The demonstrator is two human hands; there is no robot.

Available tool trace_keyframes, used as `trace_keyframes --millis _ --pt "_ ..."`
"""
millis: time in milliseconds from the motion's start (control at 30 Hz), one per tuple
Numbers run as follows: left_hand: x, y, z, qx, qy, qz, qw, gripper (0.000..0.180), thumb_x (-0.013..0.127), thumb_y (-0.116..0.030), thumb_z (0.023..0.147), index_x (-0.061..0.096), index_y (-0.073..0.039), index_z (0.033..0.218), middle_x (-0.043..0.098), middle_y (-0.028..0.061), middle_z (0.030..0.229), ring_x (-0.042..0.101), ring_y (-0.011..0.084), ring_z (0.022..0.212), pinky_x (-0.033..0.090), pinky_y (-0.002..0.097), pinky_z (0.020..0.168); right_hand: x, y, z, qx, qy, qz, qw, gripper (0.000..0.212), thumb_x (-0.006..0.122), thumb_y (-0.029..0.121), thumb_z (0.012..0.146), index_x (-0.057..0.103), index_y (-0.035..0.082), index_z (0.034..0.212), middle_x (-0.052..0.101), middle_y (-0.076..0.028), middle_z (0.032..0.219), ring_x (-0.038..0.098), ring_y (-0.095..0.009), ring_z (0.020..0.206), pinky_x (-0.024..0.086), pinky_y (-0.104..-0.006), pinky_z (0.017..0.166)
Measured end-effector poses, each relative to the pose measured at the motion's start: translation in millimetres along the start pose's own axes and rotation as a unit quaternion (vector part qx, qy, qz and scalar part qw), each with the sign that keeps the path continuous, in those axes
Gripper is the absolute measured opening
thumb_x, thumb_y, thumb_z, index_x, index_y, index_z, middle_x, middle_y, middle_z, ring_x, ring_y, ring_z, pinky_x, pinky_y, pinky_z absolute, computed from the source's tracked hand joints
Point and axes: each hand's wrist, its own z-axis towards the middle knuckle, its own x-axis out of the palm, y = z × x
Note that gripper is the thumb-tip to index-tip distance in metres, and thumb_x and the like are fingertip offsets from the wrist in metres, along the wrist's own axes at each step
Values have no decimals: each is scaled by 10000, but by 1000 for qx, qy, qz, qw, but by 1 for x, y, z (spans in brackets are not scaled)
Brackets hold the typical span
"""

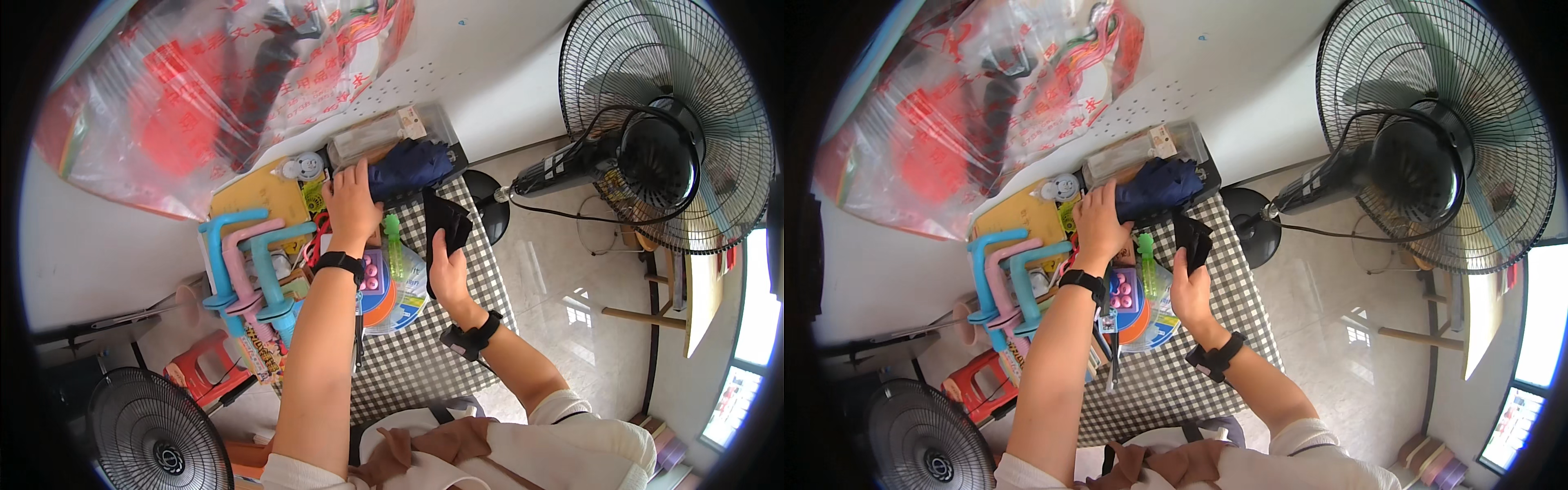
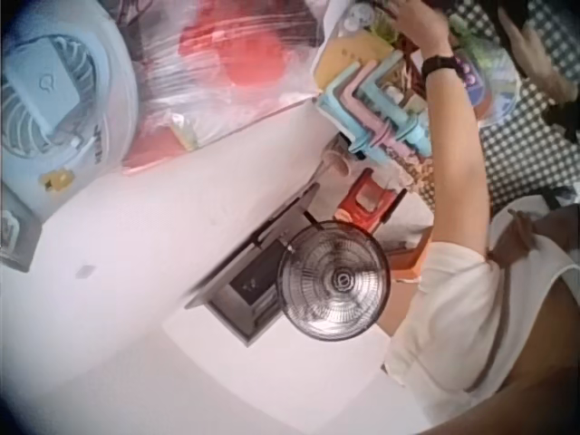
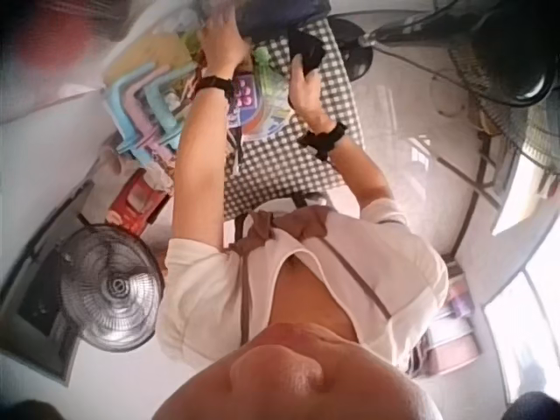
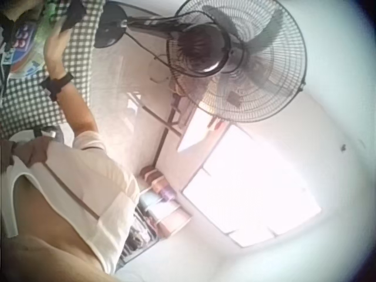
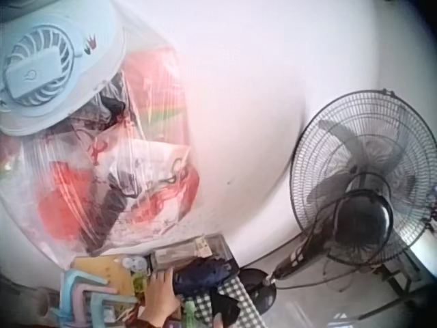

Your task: The person wipes various plastic components with a cloth and fits them into a black housing to assemble a cleaning appliance.

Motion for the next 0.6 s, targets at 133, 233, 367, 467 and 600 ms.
trace_keyframes --millis 133,233,367,467,600 --pt "-5 -12 4 6 7 67 998 576 794 -142 539 546 -84 1055 510 89 1060 445 277 1081 332 415 900 -7 -1 6 111 26 -63 991 460 461 377 954 555 -69 897 561 -100 668 505 -139 644 401 -318 576" --pt "-2 -16 -7 90 -106 29 990 540 760 -105 524 537 -69 1014 538 99 1015 494 293 1012 327 420 905 -3 -3 3 97 -5 -37 995 506 454 421 952 565 -70 901 580 -108 702 517 -150 677 415 -326 608" --pt "-5 -42 -51 -9 -25 -58 998 461 702 -123 603 475 -25 992 581 162 869 587 384 797 446 454 665 -9 -13 -5 17 -93 123 988 453 452 348 972 550 -79 1085 603 -67 923 522 -130 842 440 -287 743" --pt "-9 -57 -110 -85 -3 -186 979 494 748 -203 632 451 -2 971 567 197 874 575 407 806 469 469 680 -28 -5 -20 15 -59 112 992 385 461 292 971 548 -68 1078 577 -30 839 491 -93 748 417 -264 657" --pt "2 -54 -197 -165 70 -285 941 505 761 -264 700 431 25 949 563 238 839 585 419 779 462 451 644 -48 -26 -43 8 39 11 999 263 488 233 952 548 -23 963 547 -49 761 478 -107 658 402 -282 583"
